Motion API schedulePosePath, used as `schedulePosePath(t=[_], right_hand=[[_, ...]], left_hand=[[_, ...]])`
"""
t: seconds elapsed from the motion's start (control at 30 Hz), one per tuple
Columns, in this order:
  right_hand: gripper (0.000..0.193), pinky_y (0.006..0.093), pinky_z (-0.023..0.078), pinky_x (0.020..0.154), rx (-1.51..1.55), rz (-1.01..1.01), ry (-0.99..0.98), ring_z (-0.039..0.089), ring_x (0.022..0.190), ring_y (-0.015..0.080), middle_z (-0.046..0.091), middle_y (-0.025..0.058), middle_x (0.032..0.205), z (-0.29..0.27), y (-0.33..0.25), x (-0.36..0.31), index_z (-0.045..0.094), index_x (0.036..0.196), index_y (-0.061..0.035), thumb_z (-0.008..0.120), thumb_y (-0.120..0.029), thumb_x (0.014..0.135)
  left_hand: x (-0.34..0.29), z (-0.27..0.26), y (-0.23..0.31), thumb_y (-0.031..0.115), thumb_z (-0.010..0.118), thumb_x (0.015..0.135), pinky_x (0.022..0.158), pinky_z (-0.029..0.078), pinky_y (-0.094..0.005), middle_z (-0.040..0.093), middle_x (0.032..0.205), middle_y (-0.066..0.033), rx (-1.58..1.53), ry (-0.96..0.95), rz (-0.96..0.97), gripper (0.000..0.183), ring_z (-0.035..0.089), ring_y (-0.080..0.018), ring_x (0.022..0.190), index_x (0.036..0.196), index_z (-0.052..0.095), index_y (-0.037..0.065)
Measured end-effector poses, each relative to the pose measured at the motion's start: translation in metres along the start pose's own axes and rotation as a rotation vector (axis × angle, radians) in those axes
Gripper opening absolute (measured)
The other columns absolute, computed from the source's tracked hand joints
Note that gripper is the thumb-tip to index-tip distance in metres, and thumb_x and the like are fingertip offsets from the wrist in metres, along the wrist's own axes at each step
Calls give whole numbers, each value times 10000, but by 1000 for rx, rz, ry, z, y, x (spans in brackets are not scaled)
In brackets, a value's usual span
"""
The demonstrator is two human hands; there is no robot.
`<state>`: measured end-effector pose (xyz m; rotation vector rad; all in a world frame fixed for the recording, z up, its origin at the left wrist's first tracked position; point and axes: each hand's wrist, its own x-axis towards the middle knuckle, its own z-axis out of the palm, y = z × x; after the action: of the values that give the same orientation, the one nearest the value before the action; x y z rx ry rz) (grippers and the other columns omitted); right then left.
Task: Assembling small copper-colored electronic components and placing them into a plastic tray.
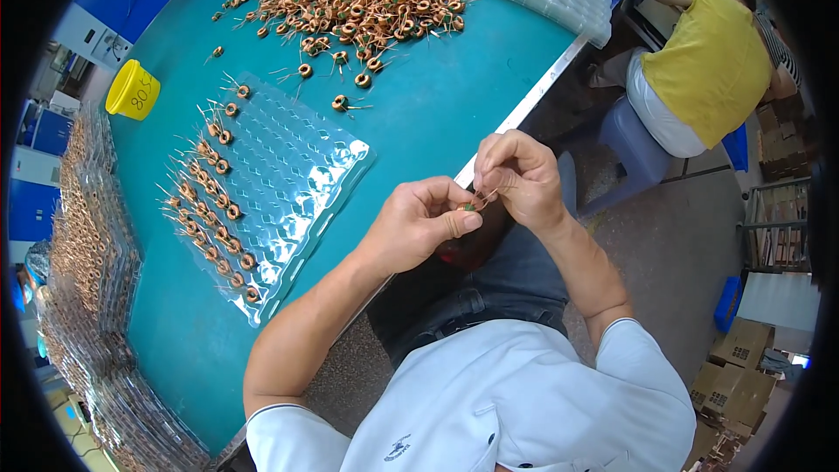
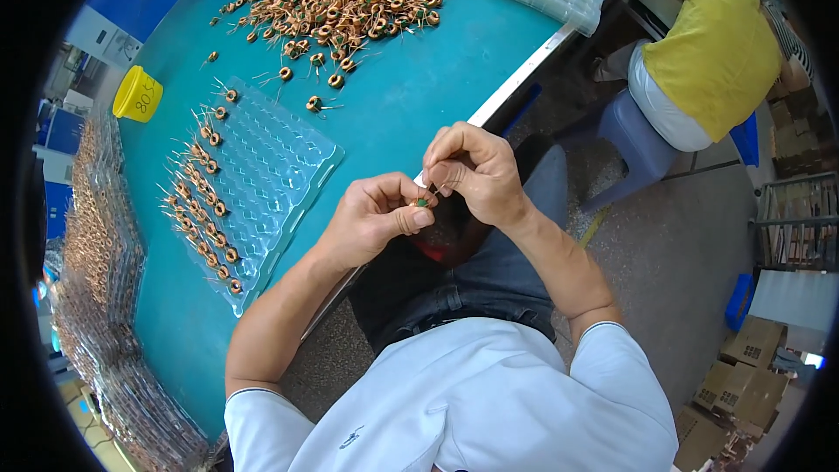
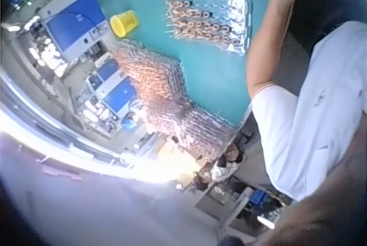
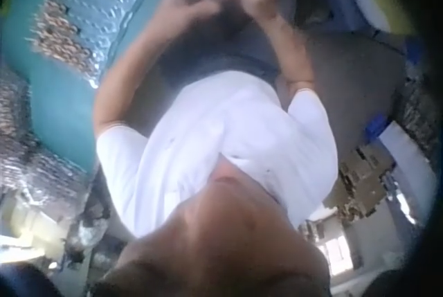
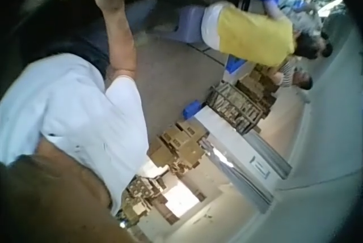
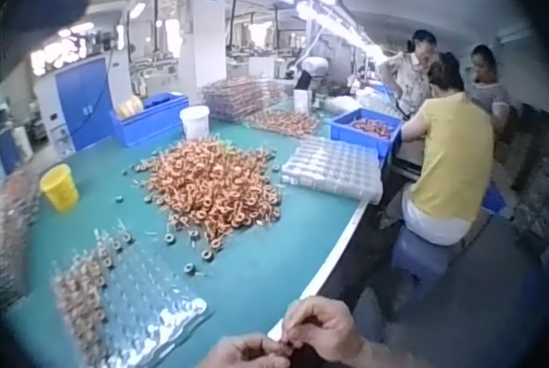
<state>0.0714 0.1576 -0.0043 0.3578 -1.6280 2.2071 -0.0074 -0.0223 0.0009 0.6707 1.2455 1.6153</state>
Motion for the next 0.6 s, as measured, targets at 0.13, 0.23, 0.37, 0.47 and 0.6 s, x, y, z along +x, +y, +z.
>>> schedulePosePath(t=[0.13,0.23,0.37,0.47,0.6], right_hand=[[131,211,481,615,-44,80,139,571,686,79,642,71,890,4,-1,5,582,1013,-10,614,-127,964],[180,233,501,672,-96,82,236,589,742,107,628,76,930,8,-4,8,553,1069,-4,585,-160,984],[265,262,535,791,-88,208,115,635,868,134,636,88,979,15,2,-14,555,1085,10,710,-33,875],[267,271,540,841,-13,247,133,645,920,133,654,88,993,19,10,-17,576,1079,15,725,-20,861],[239,278,540,845,4,209,135,646,928,133,659,93,1003,19,17,-16,587,1059,31,719,-12,864]], left_hand=[[-2,1,0,118,738,877,652,479,-222,657,867,-8,-19,85,-9,217,594,-65,758,1040,671,-9],[-4,4,-5,125,738,879,713,485,-228,648,968,-30,-124,269,157,216,597,-76,815,1042,686,-7],[2,1,-10,115,728,883,769,486,-230,574,1008,-26,-73,375,210,224,569,-83,876,1076,702,6],[2,6,-9,142,722,891,738,482,-217,560,973,-23,-35,376,203,261,550,-79,852,1112,697,6],[-1,5,-7,198,674,937,694,485,-204,548,971,-24,-33,360,200,283,557,-73,815,1128,687,-11]])
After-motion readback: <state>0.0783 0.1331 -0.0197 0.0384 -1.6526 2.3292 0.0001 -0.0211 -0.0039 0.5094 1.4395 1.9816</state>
